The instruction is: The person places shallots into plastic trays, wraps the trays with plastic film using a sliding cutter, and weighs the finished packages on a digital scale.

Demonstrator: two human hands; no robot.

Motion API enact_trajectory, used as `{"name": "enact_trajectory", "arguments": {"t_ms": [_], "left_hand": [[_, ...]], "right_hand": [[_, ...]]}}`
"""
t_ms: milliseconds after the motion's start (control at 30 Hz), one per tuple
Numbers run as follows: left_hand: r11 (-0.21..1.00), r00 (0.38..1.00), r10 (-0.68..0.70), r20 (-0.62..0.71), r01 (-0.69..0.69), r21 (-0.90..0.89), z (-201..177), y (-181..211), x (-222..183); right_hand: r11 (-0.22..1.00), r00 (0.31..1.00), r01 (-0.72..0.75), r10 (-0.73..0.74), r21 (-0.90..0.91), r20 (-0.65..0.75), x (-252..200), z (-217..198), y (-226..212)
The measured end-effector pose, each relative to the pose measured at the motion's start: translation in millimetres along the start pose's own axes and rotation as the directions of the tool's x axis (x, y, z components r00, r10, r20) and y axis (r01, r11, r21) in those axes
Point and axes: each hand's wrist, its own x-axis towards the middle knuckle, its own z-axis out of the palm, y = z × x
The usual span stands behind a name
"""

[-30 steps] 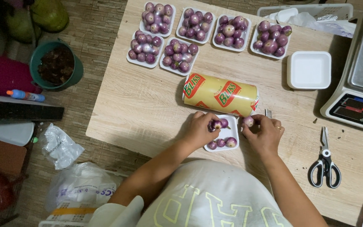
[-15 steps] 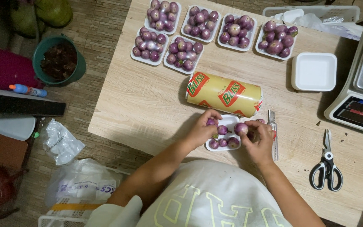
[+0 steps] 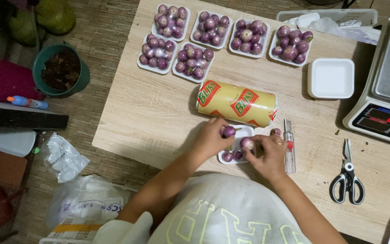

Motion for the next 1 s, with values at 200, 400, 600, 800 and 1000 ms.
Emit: {"name": "enact_trajectory", "arguments": {"t_ms": [200,400,600,800,1000], "left_hand": [[0.974,0.990,-0.092,-0.107,0.067,-0.216,6.9,-21.4,-1.1],[0.914,0.984,-0.181,-0.008,0.165,-0.372,7.9,9.0,-7.5],[0.622,0.869,-0.283,0.406,0.488,-0.612,28.1,24.4,-2.4],[0.560,0.885,-0.089,0.456,0.423,-0.712,61.5,29.0,7.6],[0.623,0.854,-0.078,0.515,0.445,-0.643,53.6,48.2,6.8]], "right_hand": [[0.985,0.981,0.140,-0.124,-0.102,0.149,8.6,7.1,-12.9],[0.988,0.939,0.042,-0.090,-0.148,-0.333,-14.8,-54.1,52.2],[0.595,0.759,-0.640,0.392,-0.486,-0.520,-119.5,-121.7,134.1],[0.639,0.717,-0.695,0.581,-0.329,-0.387,-147.0,-142.3,131.7],[0.433,0.550,-0.813,0.789,-0.389,-0.273,-123.5,-175.1,129.3]]}}
